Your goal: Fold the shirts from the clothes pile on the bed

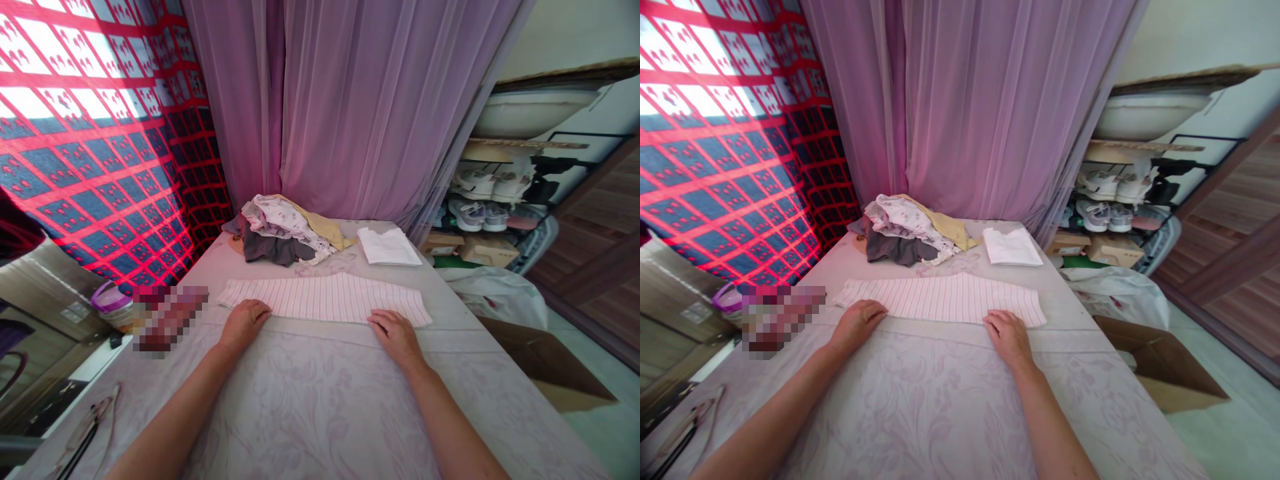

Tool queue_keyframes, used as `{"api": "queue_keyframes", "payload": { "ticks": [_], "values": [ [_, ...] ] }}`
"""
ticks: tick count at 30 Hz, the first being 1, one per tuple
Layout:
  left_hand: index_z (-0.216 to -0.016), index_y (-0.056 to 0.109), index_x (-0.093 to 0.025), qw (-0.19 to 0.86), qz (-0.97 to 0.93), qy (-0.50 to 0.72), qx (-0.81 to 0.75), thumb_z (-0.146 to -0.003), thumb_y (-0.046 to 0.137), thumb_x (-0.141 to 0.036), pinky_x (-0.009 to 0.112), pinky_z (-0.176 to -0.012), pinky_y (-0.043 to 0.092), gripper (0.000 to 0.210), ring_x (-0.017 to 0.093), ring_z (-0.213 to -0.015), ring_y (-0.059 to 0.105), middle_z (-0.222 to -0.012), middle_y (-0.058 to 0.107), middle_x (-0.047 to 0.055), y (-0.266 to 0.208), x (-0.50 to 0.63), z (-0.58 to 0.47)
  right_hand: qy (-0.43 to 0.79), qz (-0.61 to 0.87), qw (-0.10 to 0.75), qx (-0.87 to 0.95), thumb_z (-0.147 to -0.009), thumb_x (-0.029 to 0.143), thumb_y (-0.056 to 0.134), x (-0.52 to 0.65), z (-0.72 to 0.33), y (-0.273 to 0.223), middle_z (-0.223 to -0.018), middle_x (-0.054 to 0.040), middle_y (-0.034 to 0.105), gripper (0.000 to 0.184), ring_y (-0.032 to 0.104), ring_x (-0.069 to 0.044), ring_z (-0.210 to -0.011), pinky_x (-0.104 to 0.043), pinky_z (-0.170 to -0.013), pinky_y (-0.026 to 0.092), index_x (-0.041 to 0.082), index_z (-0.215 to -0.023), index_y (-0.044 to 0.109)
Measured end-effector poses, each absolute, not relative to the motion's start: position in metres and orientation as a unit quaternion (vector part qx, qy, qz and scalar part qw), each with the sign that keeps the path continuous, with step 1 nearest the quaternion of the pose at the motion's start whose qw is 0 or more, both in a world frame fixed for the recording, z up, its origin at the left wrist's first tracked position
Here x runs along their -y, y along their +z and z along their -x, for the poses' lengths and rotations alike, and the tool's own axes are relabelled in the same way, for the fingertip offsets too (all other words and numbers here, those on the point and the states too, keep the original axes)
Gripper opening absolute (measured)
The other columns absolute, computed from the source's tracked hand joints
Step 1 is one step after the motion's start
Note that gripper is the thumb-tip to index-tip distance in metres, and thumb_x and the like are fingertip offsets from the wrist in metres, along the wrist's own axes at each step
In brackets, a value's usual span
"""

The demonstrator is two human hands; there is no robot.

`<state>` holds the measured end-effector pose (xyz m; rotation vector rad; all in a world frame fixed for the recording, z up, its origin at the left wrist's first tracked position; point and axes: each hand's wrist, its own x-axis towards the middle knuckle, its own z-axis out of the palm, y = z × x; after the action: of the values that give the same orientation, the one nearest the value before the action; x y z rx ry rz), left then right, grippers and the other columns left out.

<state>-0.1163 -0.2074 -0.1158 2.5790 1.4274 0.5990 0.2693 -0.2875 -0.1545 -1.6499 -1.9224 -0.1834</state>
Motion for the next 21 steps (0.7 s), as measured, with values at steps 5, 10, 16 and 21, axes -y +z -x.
{"api": "queue_keyframes", "payload": {
  "ticks": [5,10,16,21],
  "values": [
    [-0.083,0.067,-0.021,0.059,-0.853,0.226,-0.467,-0.089,0.049,-0.029,0.032,-0.081,0.045,0.021,0.018,-0.084,0.059,-0.086,0.069,0.004,-0.119,0.212,0.115,-0.079,0.622,0.321,0.710,-0.089,0.030,0.046,0.288,-0.270,-0.156,-0.096,-0.0051,0.072,0.026,0.062,-0.021,-0.092,-0.036,-0.082,0.047,0.023,-0.087,0.071],
    [-0.082,0.066,-0.021,0.059,-0.851,0.232,-0.468,-0.088,0.050,-0.027,0.033,-0.081,0.045,0.019,0.019,-0.085,0.059,-0.086,0.069,0.004,-0.123,0.215,0.114,-0.083,0.629,0.298,0.713,-0.089,0.029,0.045,0.290,-0.270,-0.157,-0.098,-0.0041,0.072,0.026,0.062,-0.021,-0.094,-0.036,-0.081,0.047,0.025,-0.085,0.071],
    [-0.087,0.066,-0.021,0.060,-0.850,0.244,-0.463,-0.089,0.048,-0.029,0.035,-0.083,0.046,0.020,0.019,-0.087,0.060,-0.090,0.069,0.004,-0.124,0.220,0.113,-0.089,0.627,0.296,0.715,-0.088,0.032,0.046,0.291,-0.270,-0.157,-0.098,-0.0044,0.072,0.027,0.063,-0.021,-0.094,-0.037,-0.081,0.048,0.025,-0.084,0.071],
    [-0.091,0.066,-0.021,0.030,-0.809,0.260,-0.527,-0.089,0.043,-0.031,0.035,-0.088,0.045,0.026,0.020,-0.092,0.060,-0.095,0.070,0.006,-0.123,0.214,0.141,-0.081,0.608,0.312,0.725,-0.088,0.035,0.046,0.292,-0.273,-0.159,-0.098,-0.0053,0.071,0.028,0.063,-0.021,-0.094,-0.037,-0.083,0.048,0.024,-0.086,0.071]
  ]
}}
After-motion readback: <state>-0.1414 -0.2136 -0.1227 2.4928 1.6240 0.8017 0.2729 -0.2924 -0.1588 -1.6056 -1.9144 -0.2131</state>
